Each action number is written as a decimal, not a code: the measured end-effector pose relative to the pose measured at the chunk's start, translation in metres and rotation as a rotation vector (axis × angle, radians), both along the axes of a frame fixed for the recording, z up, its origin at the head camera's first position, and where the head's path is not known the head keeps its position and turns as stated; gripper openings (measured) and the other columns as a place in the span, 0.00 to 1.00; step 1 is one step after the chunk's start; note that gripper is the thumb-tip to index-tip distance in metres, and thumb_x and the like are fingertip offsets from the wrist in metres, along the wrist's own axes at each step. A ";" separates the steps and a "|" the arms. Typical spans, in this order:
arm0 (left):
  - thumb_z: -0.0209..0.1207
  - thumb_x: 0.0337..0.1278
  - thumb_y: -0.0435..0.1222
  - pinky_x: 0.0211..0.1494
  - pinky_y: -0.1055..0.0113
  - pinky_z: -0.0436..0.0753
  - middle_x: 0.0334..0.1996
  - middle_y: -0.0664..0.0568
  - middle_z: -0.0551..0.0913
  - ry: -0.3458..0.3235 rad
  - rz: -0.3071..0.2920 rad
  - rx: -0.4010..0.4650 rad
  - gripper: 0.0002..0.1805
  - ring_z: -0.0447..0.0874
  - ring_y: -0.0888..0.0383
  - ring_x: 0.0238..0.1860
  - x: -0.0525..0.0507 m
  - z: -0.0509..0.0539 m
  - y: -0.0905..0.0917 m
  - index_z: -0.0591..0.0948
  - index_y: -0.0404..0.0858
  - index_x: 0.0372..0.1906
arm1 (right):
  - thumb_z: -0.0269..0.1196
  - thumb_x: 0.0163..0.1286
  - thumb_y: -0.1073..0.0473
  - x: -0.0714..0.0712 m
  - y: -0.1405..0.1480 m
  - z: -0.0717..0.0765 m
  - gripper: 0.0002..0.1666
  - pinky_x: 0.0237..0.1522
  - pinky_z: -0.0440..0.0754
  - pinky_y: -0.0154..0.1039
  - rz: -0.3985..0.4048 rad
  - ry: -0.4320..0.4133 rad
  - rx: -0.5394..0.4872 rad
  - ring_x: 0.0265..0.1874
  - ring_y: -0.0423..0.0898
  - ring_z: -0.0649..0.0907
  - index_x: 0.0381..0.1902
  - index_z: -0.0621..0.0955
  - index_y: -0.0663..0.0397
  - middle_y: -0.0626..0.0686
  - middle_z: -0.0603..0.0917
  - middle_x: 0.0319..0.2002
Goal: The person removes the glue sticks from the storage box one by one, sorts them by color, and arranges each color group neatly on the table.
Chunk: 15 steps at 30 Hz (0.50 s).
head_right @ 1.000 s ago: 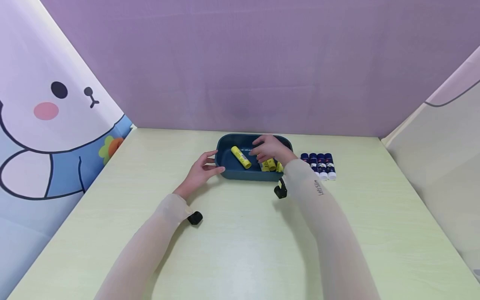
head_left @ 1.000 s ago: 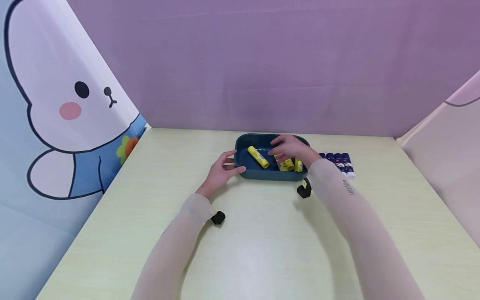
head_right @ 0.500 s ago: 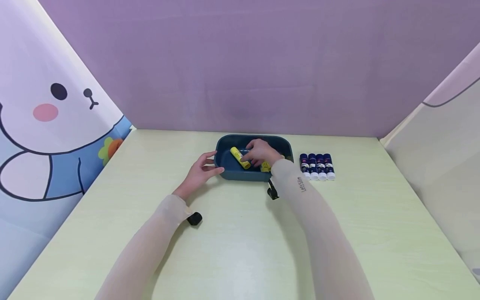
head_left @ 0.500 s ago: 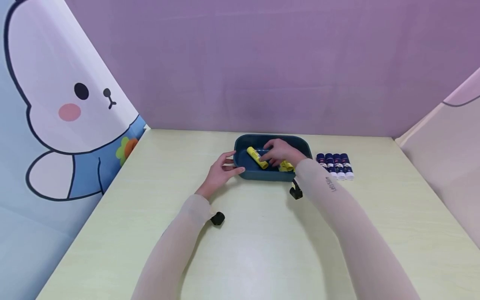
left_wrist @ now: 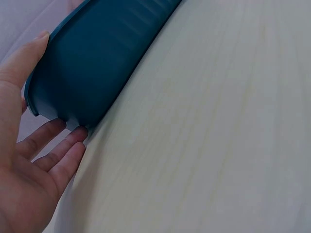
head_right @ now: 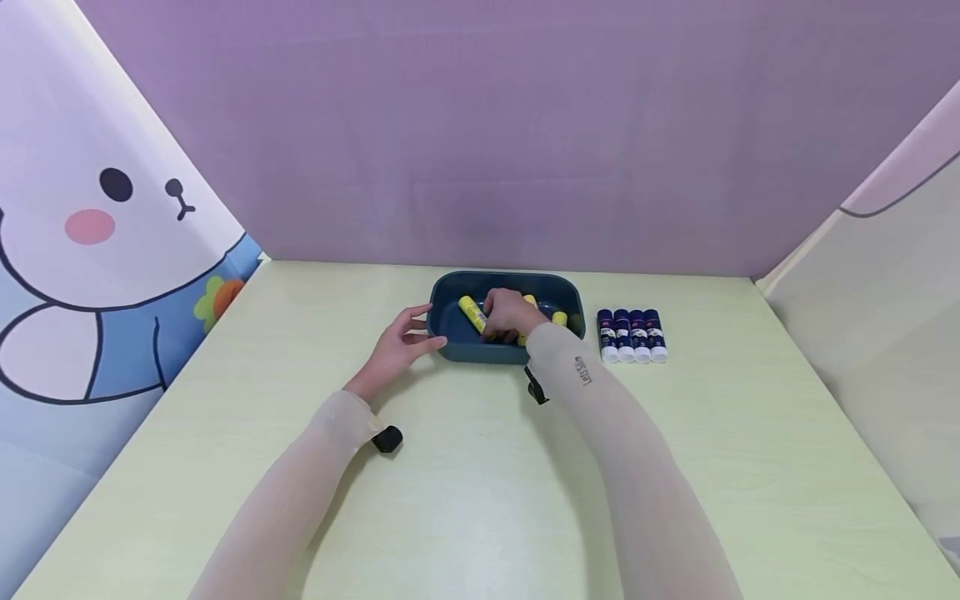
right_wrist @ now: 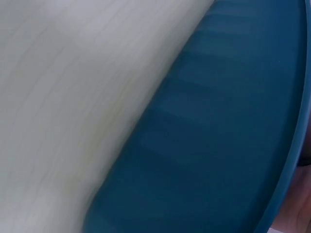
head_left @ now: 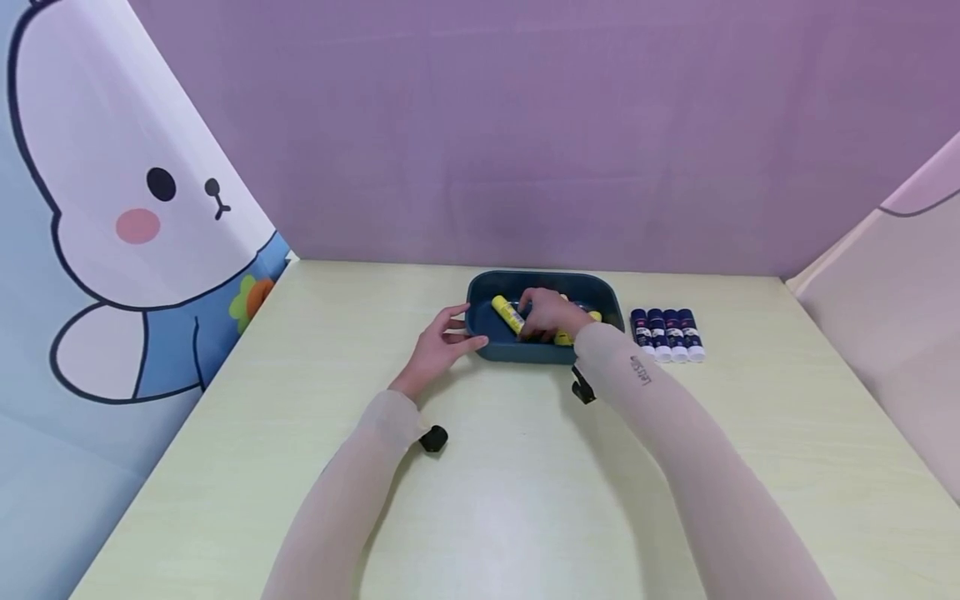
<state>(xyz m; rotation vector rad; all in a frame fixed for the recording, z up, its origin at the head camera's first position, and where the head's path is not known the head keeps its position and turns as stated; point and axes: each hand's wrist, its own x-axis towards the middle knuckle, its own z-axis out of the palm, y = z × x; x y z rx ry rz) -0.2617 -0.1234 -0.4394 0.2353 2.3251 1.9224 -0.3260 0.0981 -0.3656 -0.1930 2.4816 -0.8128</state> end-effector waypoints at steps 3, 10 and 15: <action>0.69 0.60 0.41 0.58 0.55 0.80 0.62 0.38 0.75 0.011 0.004 -0.008 0.40 0.79 0.46 0.59 0.001 0.000 0.000 0.64 0.42 0.75 | 0.71 0.62 0.65 -0.001 -0.001 -0.002 0.29 0.40 0.86 0.42 -0.001 0.007 0.000 0.37 0.53 0.83 0.59 0.71 0.57 0.62 0.75 0.52; 0.70 0.59 0.43 0.56 0.55 0.81 0.58 0.42 0.77 0.044 0.017 -0.014 0.40 0.81 0.48 0.56 0.003 -0.001 0.000 0.66 0.43 0.73 | 0.67 0.65 0.65 -0.003 0.006 -0.001 0.26 0.38 0.86 0.41 -0.022 0.016 -0.022 0.34 0.52 0.85 0.60 0.74 0.59 0.62 0.79 0.49; 0.70 0.59 0.43 0.56 0.56 0.82 0.58 0.42 0.77 0.047 0.015 -0.009 0.40 0.81 0.49 0.56 0.003 -0.002 -0.001 0.66 0.43 0.73 | 0.62 0.69 0.64 0.000 0.010 0.004 0.23 0.43 0.86 0.42 -0.039 0.018 -0.064 0.39 0.53 0.86 0.60 0.76 0.64 0.64 0.78 0.54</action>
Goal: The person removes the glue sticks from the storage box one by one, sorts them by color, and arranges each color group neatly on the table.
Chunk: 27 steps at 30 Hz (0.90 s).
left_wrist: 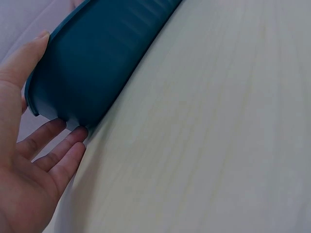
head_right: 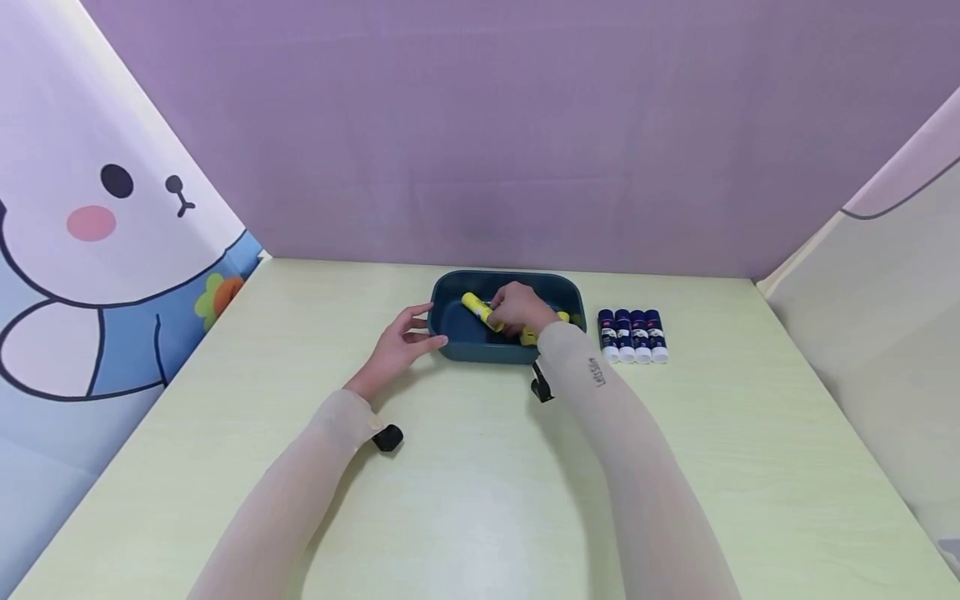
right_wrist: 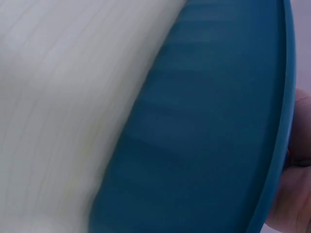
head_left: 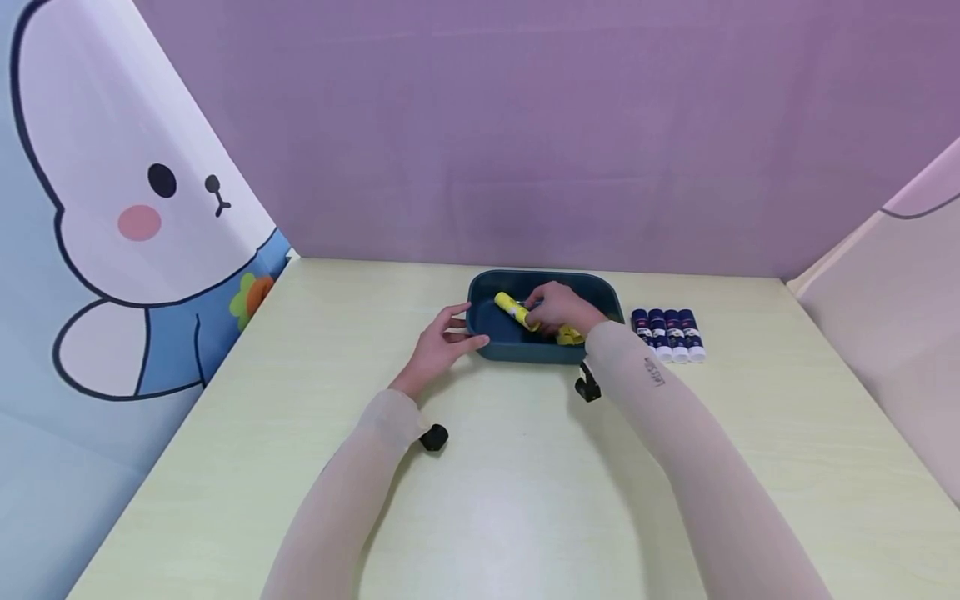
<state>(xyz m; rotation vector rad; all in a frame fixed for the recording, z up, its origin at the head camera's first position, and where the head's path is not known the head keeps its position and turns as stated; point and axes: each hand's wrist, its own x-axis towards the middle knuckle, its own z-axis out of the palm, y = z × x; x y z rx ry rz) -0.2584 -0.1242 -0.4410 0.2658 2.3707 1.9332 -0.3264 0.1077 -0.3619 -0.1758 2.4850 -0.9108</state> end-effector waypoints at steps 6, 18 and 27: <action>0.70 0.58 0.43 0.56 0.56 0.81 0.58 0.42 0.77 -0.005 -0.001 -0.001 0.40 0.81 0.49 0.56 0.000 0.001 0.000 0.66 0.43 0.74 | 0.60 0.72 0.64 0.000 0.010 0.001 0.22 0.47 0.85 0.44 -0.039 -0.053 -0.118 0.46 0.56 0.86 0.62 0.77 0.68 0.66 0.78 0.58; 0.69 0.60 0.41 0.59 0.54 0.80 0.62 0.38 0.75 -0.050 -0.017 0.002 0.41 0.79 0.45 0.59 0.003 0.010 -0.001 0.63 0.42 0.75 | 0.58 0.75 0.65 -0.002 0.038 -0.003 0.27 0.52 0.82 0.46 -0.151 -0.155 -0.418 0.48 0.54 0.86 0.68 0.70 0.69 0.69 0.75 0.62; 0.70 0.58 0.42 0.56 0.55 0.81 0.57 0.43 0.78 -0.010 0.016 0.001 0.39 0.82 0.49 0.55 0.000 0.001 -0.001 0.67 0.45 0.73 | 0.54 0.77 0.67 0.000 0.050 -0.002 0.28 0.55 0.80 0.47 -0.198 -0.171 -0.596 0.41 0.48 0.87 0.71 0.65 0.71 0.73 0.72 0.62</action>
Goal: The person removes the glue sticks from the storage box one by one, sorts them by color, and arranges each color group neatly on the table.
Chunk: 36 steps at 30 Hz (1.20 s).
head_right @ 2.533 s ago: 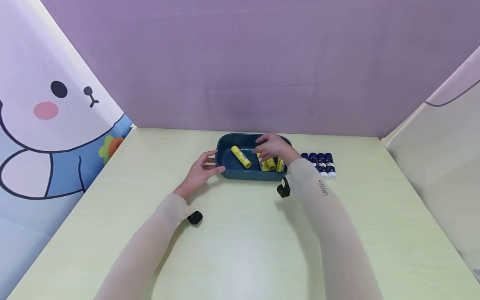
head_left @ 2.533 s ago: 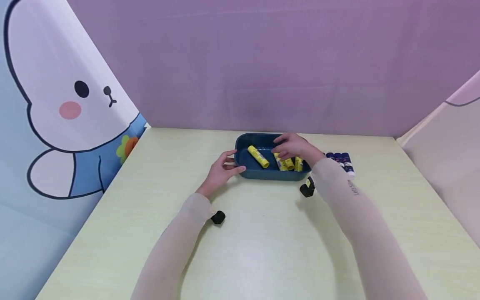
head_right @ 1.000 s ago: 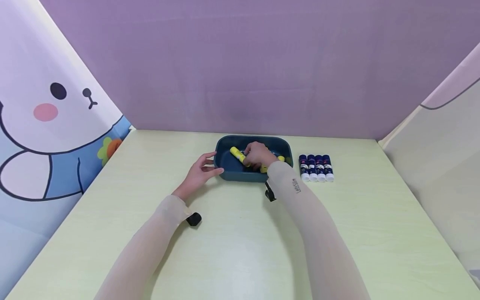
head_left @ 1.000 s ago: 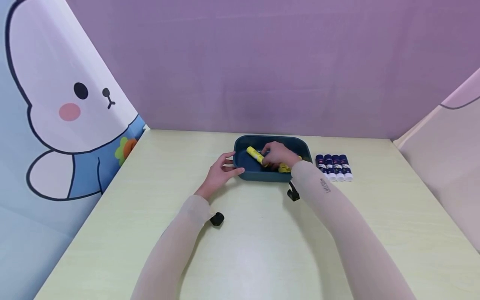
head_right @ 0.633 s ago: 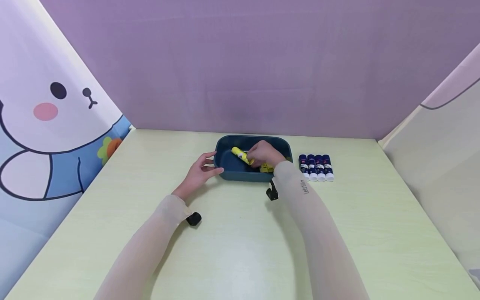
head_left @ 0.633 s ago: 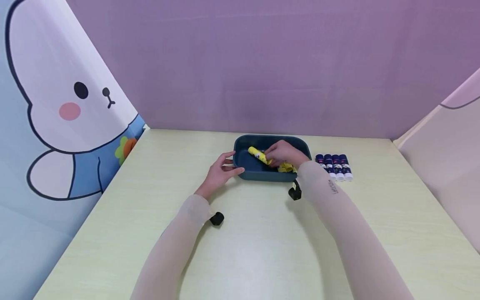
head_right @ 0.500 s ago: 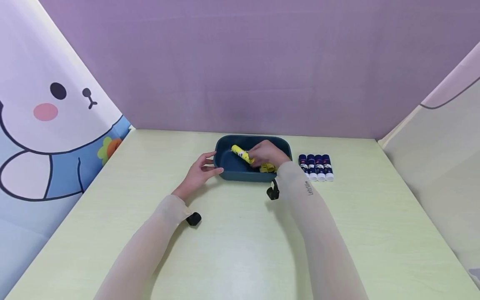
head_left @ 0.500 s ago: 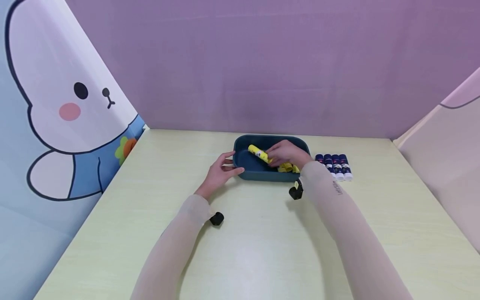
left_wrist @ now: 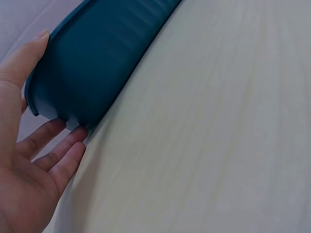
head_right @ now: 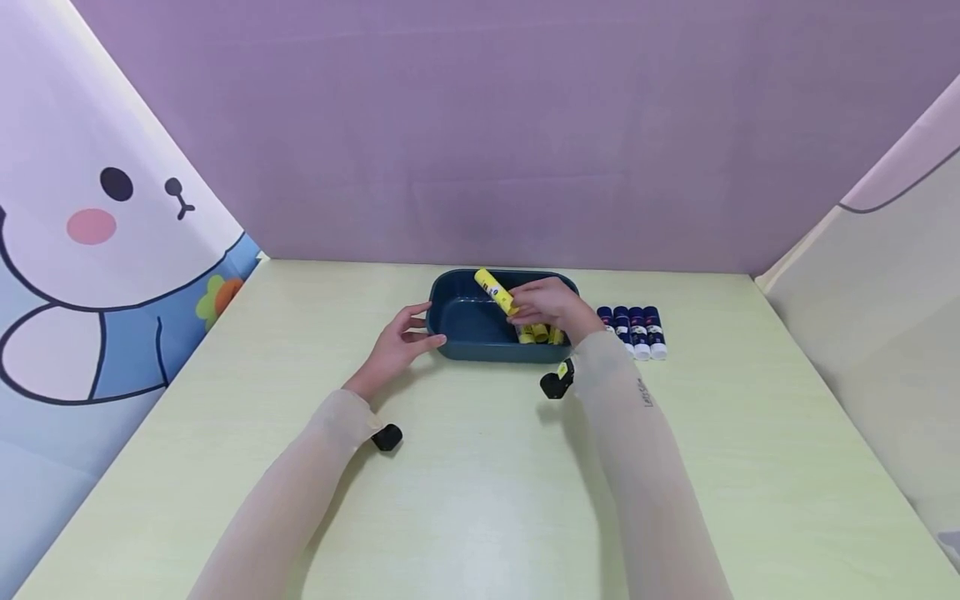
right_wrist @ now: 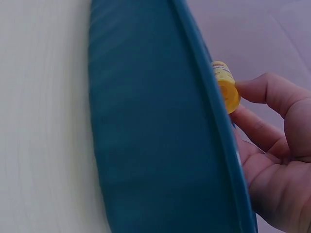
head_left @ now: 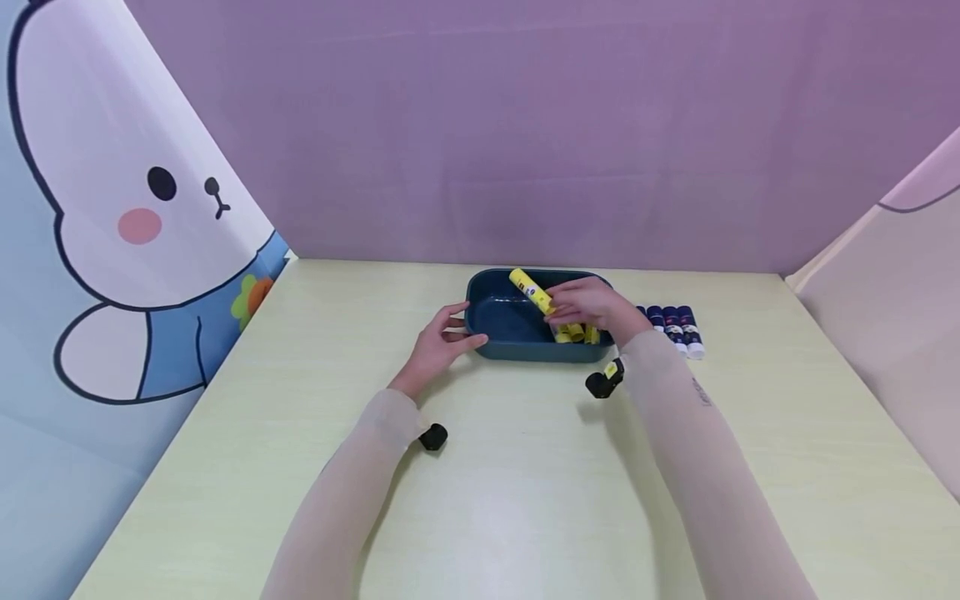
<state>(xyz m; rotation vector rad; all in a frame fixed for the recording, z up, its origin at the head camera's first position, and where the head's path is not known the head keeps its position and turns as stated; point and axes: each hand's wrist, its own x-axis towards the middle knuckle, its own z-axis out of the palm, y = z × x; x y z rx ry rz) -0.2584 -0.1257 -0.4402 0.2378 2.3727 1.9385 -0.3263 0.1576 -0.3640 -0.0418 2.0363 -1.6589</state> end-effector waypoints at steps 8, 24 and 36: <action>0.70 0.58 0.43 0.57 0.55 0.81 0.59 0.41 0.77 -0.018 -0.008 -0.002 0.40 0.81 0.47 0.57 0.000 0.002 -0.001 0.66 0.44 0.74 | 0.55 0.73 0.71 0.008 0.008 0.002 0.32 0.58 0.77 0.48 -0.075 0.003 -0.111 0.42 0.48 0.88 0.73 0.63 0.69 0.73 0.69 0.66; 0.70 0.58 0.43 0.57 0.53 0.81 0.58 0.41 0.77 -0.005 0.000 -0.002 0.40 0.81 0.47 0.57 -0.001 0.000 -0.001 0.66 0.44 0.74 | 0.50 0.76 0.73 0.030 0.013 0.004 0.33 0.51 0.81 0.38 -0.201 0.010 -0.381 0.39 0.44 0.88 0.76 0.57 0.67 0.70 0.60 0.72; 0.70 0.58 0.42 0.57 0.55 0.81 0.57 0.42 0.77 -0.007 -0.003 0.002 0.40 0.81 0.48 0.56 0.001 0.001 0.001 0.66 0.44 0.74 | 0.52 0.76 0.70 0.050 0.027 0.001 0.35 0.52 0.80 0.36 -0.317 -0.048 -0.530 0.43 0.46 0.87 0.78 0.56 0.60 0.66 0.63 0.69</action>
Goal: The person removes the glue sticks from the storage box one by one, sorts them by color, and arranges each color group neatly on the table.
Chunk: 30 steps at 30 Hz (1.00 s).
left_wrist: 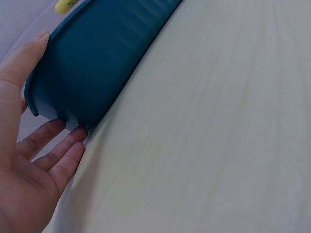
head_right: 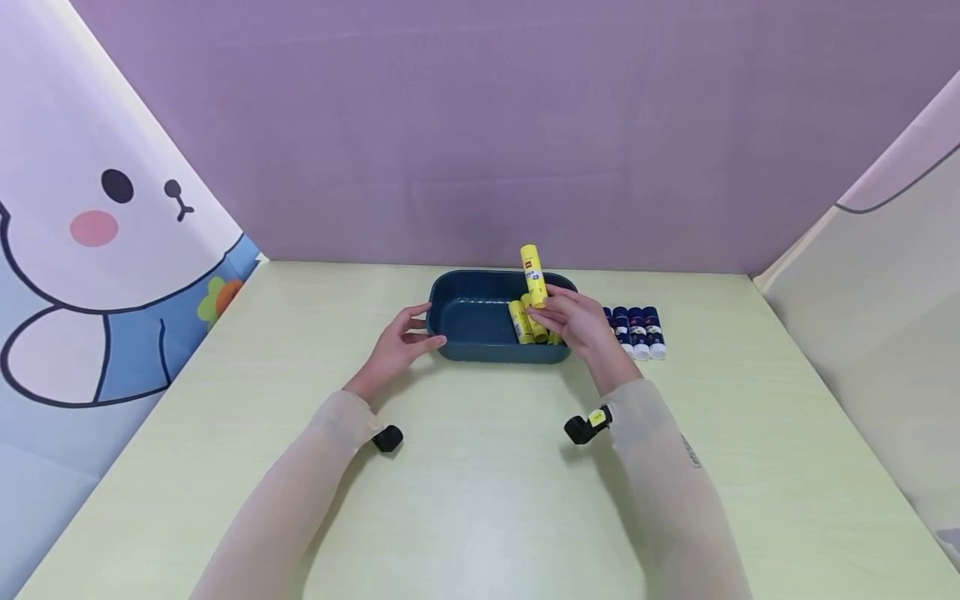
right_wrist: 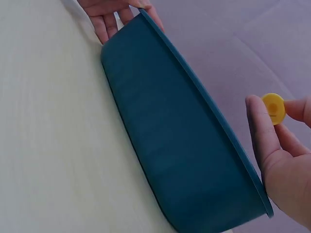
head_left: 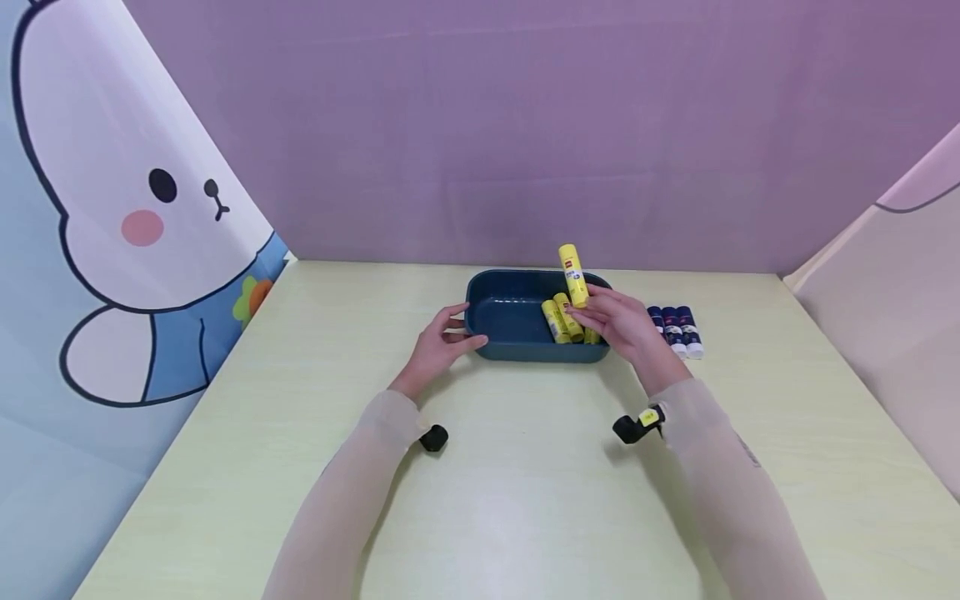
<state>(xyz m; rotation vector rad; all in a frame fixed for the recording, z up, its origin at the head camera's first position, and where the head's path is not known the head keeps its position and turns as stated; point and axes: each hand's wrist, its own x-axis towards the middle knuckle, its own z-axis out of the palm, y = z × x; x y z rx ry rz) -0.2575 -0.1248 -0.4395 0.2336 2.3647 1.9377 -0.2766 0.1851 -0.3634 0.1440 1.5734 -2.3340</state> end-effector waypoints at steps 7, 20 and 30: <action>0.70 0.58 0.43 0.59 0.54 0.80 0.60 0.39 0.76 -0.018 -0.014 0.011 0.42 0.79 0.45 0.58 -0.001 -0.002 -0.001 0.64 0.44 0.75 | 0.53 0.75 0.72 0.013 0.011 0.000 0.36 0.53 0.80 0.36 -0.031 -0.021 -0.046 0.46 0.47 0.86 0.77 0.57 0.60 0.60 0.68 0.63; 0.70 0.58 0.42 0.56 0.55 0.81 0.57 0.42 0.78 0.000 0.012 0.003 0.39 0.81 0.48 0.56 -0.001 -0.004 0.001 0.67 0.44 0.73 | 0.56 0.73 0.74 0.036 0.035 0.003 0.37 0.53 0.81 0.38 -0.039 -0.001 -0.131 0.44 0.48 0.87 0.76 0.58 0.62 0.57 0.79 0.52; 0.70 0.58 0.41 0.56 0.55 0.81 0.57 0.42 0.77 0.010 0.003 0.011 0.40 0.81 0.48 0.56 0.000 -0.003 0.002 0.66 0.44 0.73 | 0.57 0.73 0.72 0.053 0.056 0.003 0.14 0.50 0.82 0.39 -0.032 0.015 -0.120 0.43 0.50 0.87 0.46 0.84 0.51 0.57 0.76 0.52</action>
